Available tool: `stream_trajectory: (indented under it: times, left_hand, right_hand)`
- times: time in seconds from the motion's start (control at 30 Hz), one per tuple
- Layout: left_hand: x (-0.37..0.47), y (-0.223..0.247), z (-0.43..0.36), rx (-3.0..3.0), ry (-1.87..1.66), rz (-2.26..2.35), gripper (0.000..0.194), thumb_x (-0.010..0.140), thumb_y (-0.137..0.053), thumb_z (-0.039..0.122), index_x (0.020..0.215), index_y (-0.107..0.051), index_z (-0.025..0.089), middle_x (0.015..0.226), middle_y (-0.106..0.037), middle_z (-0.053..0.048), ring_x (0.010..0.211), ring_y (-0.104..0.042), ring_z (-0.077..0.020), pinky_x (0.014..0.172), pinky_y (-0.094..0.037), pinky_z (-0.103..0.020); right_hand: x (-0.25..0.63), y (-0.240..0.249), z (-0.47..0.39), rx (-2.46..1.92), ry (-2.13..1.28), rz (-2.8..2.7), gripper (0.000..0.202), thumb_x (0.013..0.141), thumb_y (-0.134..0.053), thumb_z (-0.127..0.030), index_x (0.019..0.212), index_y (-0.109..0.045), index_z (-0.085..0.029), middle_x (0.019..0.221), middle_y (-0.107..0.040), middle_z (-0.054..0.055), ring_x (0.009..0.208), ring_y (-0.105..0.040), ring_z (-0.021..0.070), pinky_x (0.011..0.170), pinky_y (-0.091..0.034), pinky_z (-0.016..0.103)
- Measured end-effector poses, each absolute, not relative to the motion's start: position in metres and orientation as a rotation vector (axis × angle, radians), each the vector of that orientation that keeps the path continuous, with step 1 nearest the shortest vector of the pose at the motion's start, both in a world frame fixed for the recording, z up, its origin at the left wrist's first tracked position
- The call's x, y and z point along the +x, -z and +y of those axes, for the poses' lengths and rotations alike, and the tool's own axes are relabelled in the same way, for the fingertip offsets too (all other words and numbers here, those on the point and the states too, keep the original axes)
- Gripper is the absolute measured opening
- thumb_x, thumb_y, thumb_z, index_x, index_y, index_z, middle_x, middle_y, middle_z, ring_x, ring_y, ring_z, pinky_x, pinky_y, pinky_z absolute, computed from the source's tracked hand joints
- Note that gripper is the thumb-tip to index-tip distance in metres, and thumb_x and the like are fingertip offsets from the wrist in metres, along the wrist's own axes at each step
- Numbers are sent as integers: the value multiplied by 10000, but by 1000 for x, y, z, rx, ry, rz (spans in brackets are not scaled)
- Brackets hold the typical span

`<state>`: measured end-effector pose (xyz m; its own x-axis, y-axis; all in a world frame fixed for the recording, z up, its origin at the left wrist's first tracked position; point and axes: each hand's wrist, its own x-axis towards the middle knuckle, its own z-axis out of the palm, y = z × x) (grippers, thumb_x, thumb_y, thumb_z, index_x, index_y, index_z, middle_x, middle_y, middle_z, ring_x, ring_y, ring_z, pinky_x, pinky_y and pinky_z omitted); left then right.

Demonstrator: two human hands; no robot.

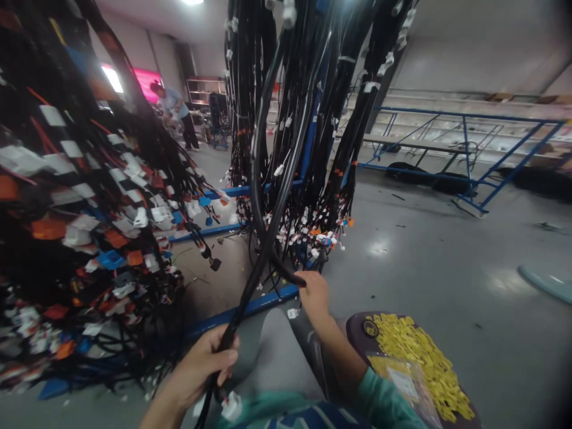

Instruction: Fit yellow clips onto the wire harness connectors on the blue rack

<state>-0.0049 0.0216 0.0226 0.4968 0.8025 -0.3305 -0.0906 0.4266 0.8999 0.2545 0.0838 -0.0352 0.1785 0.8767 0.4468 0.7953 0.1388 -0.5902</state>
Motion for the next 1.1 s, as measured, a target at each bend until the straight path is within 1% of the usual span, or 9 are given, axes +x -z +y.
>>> stream_trajectory:
  times: [0.13,0.23,0.3,0.37,0.47,0.6,0.73,0.87,1.1]
  left_hand:
    - [22,-29,29,1007,-722,957,787,508,-786,458,1149,-448,150,557,-512,70,324,-367,-21,372,-254,-157]
    - [41,-35,38,1055,-751,941,906,534,-779,437,1278,-345,158,497,-479,89,318,-375,-37,350,-246,-150]
    - [50,-39,43,1056,-753,920,804,514,-784,438,1175,-436,139,454,-458,92,304,-365,-40,340,-254,-153]
    - [55,-40,47,1048,-747,931,613,498,-782,454,941,-509,129,405,-438,89,281,-343,-40,328,-251,-158]
    - [55,-38,48,1070,-732,978,477,538,-755,456,770,-474,148,351,-421,84,256,-322,-46,319,-238,-164]
    - [47,-36,45,1104,-736,1030,441,579,-739,409,834,-491,149,360,-436,91,270,-364,-64,343,-287,-176]
    - [47,-39,41,1103,-729,1066,449,581,-727,387,875,-486,148,360,-436,97,272,-362,-68,351,-295,-183]
    - [55,-44,32,1093,-720,1094,487,563,-721,402,891,-462,151,355,-421,106,263,-333,-61,344,-280,-182]
    - [58,-44,28,1098,-704,1108,451,583,-714,406,857,-450,166,389,-425,103,285,-329,-47,344,-264,-169]
  right_hand:
    - [212,20,70,-1650,-204,-1783,336,709,-452,-60,927,-666,-202,838,-662,88,863,-551,239,820,-406,381]
    - [185,21,61,-1677,-307,-1866,277,722,-466,-82,893,-659,-184,824,-658,112,846,-557,250,816,-402,386]
    - [173,22,56,-1666,-367,-1903,240,725,-466,-96,848,-653,-185,829,-657,119,841,-565,249,811,-402,380]
    - [167,21,53,-1645,-421,-1923,213,723,-466,-117,815,-646,-181,829,-656,122,834,-572,247,808,-404,380]
    - [175,18,54,-1454,-557,-1965,180,668,-502,-145,786,-634,-179,821,-652,93,831,-577,236,814,-411,377]
    - [225,18,76,-1030,-946,-1627,158,655,-538,-243,786,-618,-208,826,-634,29,807,-582,181,770,-449,314]
    - [295,29,131,-1314,-879,-762,236,660,-517,-310,860,-577,-198,798,-610,21,735,-569,151,717,-461,288]
    - [339,39,191,-1365,-923,-702,225,713,-498,-373,822,-561,-186,672,-583,22,703,-570,164,680,-466,297]
    - [347,51,236,-1211,-1164,-797,228,662,-646,-354,767,-581,-163,621,-622,45,676,-617,201,603,-487,303]
